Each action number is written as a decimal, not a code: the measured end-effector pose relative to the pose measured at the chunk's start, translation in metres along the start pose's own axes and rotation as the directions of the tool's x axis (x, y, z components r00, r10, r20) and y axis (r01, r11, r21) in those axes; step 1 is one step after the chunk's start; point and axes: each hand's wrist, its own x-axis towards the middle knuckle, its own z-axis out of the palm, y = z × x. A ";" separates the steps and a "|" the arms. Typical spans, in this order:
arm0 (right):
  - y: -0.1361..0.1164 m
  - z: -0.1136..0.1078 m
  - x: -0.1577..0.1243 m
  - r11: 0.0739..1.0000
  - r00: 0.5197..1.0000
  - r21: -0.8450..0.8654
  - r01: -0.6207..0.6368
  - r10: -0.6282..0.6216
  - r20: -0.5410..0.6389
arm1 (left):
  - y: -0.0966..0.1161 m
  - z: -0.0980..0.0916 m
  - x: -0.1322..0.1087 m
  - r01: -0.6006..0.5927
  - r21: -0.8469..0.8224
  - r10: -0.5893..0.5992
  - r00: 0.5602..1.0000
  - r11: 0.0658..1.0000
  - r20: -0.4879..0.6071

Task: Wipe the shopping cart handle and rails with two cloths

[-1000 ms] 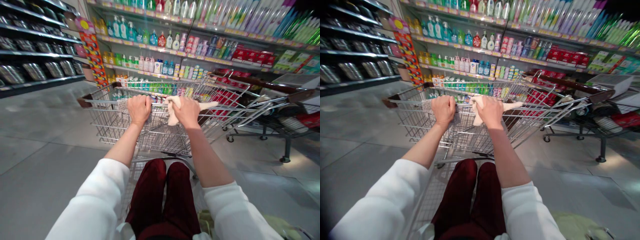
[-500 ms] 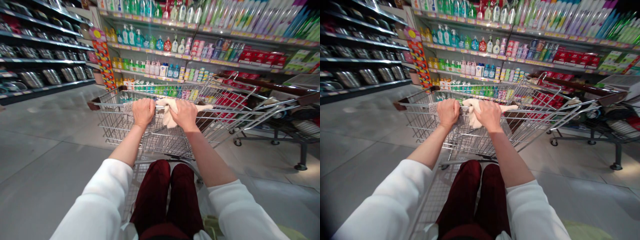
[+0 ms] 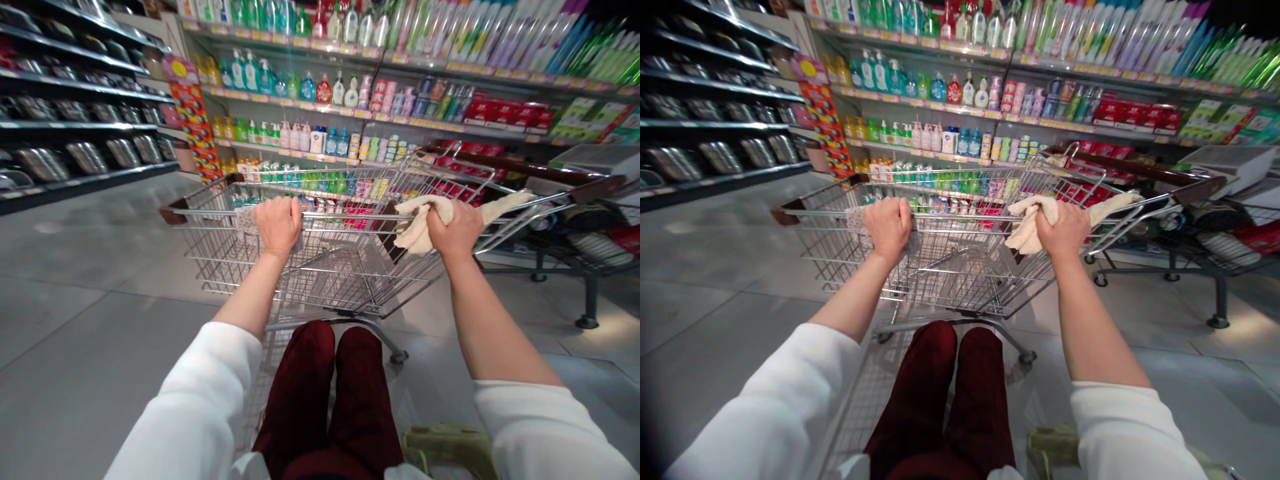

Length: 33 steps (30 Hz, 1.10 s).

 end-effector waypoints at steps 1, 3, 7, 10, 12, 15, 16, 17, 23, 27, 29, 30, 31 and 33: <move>-0.004 0.002 0.000 1.000 1.000 0.006 -0.020 0.020 -0.008 | 0.010 0.000 0.000 0.000 -0.017 0.001 1.000 1.000 0.001; -0.013 0.004 -0.001 0.999 0.999 0.027 -0.041 0.042 -0.018 | 0.040 0.001 -0.001 -0.040 -0.078 0.041 0.999 0.996 0.013; -0.024 0.004 -0.003 0.998 0.999 0.049 -0.040 0.042 -0.031 | 0.129 0.005 -0.008 -0.173 -0.251 0.187 0.982 0.953 0.033; -0.023 0.004 -0.005 0.999 0.999 0.039 -0.030 0.032 -0.030 | 0.188 0.007 -0.013 -0.250 -0.323 0.273 0.962 0.913 0.027; -0.020 0.004 -0.005 0.999 0.999 0.032 -0.019 0.020 -0.025 | 0.210 0.009 -0.012 -0.253 -0.344 0.279 0.960 0.904 0.025; -0.018 0.004 -0.005 1.000 1.000 0.019 -0.003 0.003 -0.016 | 0.215 0.012 -0.008 -0.274 -0.361 0.304 0.952 0.892 0.029; -0.017 0.004 -0.005 1.000 1.000 0.017 0.002 -0.002 -0.010 | 0.211 0.013 -0.006 -0.288 -0.367 0.322 0.946 0.884 0.032; -0.017 0.004 -0.005 1.000 1.000 0.016 0.007 -0.007 -0.004 | 0.205 0.014 -0.005 -0.300 -0.374 0.337 0.941 0.878 0.037; -0.017 0.003 -0.004 1.000 1.000 0.014 0.003 -0.004 0.023 | 0.149 0.010 -0.001 -0.268 -0.332 0.310 0.948 0.904 0.078; -0.017 0.001 -0.003 1.000 0.999 0.009 0.015 -0.016 0.046 | 0.094 0.004 0.000 -0.261 -0.223 0.285 0.955 0.939 0.081; -0.017 0.001 -0.003 1.000 0.999 0.007 0.017 -0.017 0.041 | 0.064 0.001 0.001 -0.248 -0.171 0.266 0.960 0.954 0.093; -0.016 0.001 -0.003 1.000 0.999 0.006 0.017 -0.017 0.035 | 0.048 0.000 0.002 -0.240 -0.146 0.255 0.962 0.960 0.097; -0.016 0.002 -0.004 1.000 0.999 0.005 0.018 -0.019 0.030 | 0.033 -0.001 0.002 -0.231 -0.121 0.243 0.965 0.965 0.098; -0.015 0.002 -0.004 1.000 0.999 0.005 0.026 -0.026 0.023 | 0.000 -0.004 0.004 -0.204 -0.071 0.210 0.973 0.976 0.097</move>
